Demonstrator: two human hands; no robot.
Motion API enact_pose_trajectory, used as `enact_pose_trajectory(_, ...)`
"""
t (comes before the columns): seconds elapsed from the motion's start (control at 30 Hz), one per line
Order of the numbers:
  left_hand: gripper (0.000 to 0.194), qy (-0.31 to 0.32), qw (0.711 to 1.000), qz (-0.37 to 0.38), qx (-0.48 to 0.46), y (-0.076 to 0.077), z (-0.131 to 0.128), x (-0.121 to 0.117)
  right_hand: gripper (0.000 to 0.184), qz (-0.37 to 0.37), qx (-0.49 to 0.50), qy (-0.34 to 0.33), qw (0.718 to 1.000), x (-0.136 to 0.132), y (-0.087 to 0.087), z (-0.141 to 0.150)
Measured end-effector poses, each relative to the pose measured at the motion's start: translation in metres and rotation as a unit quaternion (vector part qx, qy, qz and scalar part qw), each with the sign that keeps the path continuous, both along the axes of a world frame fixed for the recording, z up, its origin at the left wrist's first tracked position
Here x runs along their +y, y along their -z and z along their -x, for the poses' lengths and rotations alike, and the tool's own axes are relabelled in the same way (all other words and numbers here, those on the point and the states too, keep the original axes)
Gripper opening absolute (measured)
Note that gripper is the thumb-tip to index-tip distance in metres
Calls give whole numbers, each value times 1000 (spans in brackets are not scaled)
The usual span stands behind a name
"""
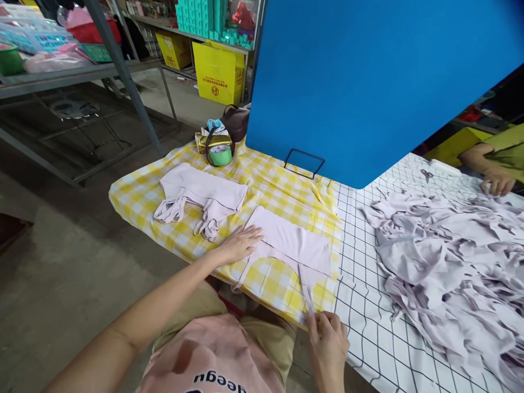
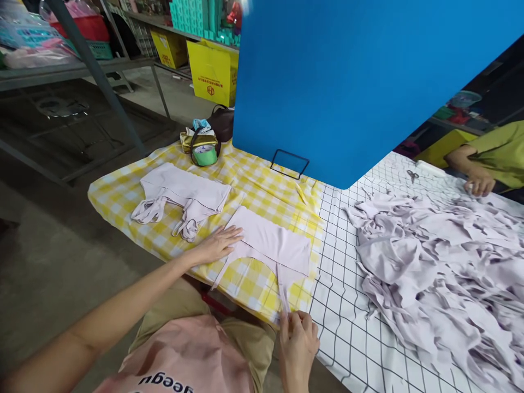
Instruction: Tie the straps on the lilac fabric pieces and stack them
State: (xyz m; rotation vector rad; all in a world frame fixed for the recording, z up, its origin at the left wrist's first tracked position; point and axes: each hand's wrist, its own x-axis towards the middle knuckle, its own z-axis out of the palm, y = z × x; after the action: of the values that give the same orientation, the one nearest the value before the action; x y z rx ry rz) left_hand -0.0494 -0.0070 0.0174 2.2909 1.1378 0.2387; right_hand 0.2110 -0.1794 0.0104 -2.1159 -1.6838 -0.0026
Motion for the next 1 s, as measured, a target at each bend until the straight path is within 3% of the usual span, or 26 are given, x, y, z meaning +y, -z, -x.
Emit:
enact_pose_trajectory(0.1,48,15,1000,-4,-3,-4,4,2,42,-48,76,4,996,-10,-5,18)
enact_pose_trajectory(0.17,50,20,1000,-11,-3,-7,5,2,32,6,196,-56,979,-17,-2,41)
enact_pose_trajectory(0.23,52,25,1000,-8,5,-9,4,2,27,131,326,-122,928,-20,9,70)
enact_pose_trajectory(0.3,55,33,999,-1,20,-8,2,1,34,226,426,-110,869,-17,24,99)
enact_pose_trajectory(0.4,67,51,998,-3,35,-2,1,0,49,255,539,-61,801,0,43,134)
enact_pose_trajectory(0.5,79,65,997,-12,35,5,1,1,43,257,589,-91,761,18,42,151)
enact_pose_trajectory(0.6,82,62,997,-19,32,7,1,1,39,273,554,-144,773,18,25,147)
enact_pose_trajectory(0.73,77,54,998,-15,27,5,0,0,39,228,374,-217,872,-1,-2,117)
enact_pose_trajectory(0.8,76,54,998,-10,28,3,-1,0,32,188,315,-226,903,-9,-16,100)
enact_pose_trajectory(0.9,79,54,998,0,38,1,-3,1,36,187,346,-178,902,-9,-43,83)
enact_pose_trajectory(1.0,80,54,998,6,38,1,-4,2,35,209,452,-127,858,3,-75,73)
